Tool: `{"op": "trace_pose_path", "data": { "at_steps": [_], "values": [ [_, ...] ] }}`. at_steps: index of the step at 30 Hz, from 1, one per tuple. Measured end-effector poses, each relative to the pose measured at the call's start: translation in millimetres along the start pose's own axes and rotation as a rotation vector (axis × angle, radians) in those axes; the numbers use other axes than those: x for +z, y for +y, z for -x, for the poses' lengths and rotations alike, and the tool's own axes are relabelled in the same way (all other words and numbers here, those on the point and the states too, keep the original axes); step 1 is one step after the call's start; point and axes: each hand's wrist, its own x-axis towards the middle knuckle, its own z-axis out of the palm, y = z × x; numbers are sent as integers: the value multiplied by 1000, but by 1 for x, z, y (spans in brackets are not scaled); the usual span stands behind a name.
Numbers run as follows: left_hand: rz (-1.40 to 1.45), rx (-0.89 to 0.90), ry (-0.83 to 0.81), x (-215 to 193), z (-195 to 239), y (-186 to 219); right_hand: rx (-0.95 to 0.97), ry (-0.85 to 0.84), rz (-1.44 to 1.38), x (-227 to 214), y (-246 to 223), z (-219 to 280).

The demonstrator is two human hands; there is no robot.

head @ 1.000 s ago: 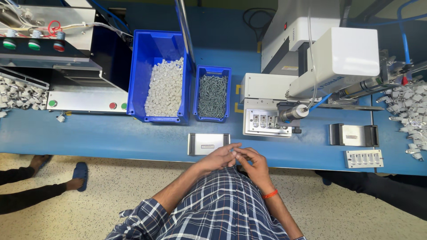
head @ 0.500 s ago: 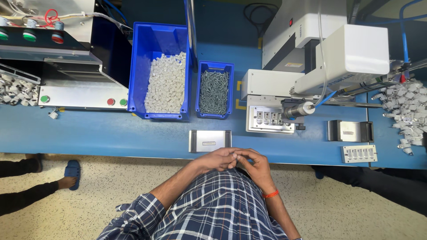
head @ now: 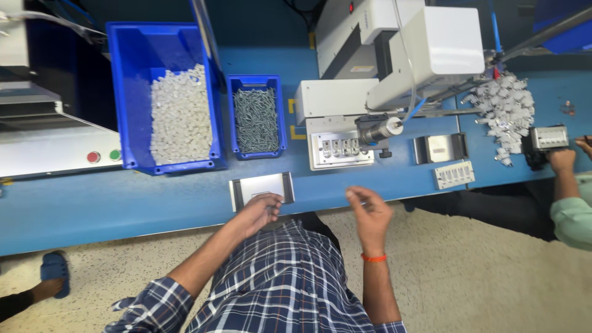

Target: The person assembles small white plastic components and metal screws into a metal fixture on a blue workbench. They repeatedly pick parts from blue bins, insert them into the fixture, and place the completed fixture aside. A coworker is visible working nearby.

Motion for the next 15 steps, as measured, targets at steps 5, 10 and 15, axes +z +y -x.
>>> {"op": "trace_pose_path", "data": {
  "at_steps": [5,10,15],
  "values": [
    [30,58,17,5,4,4,-151,231,119,-41,0,-54],
    [157,107,66,28,9,-1,-315,143,302,-60,10,-117],
    [328,211,81,64,-1,-15,-397,-40,345,-64,21,-160]
  ]
}}
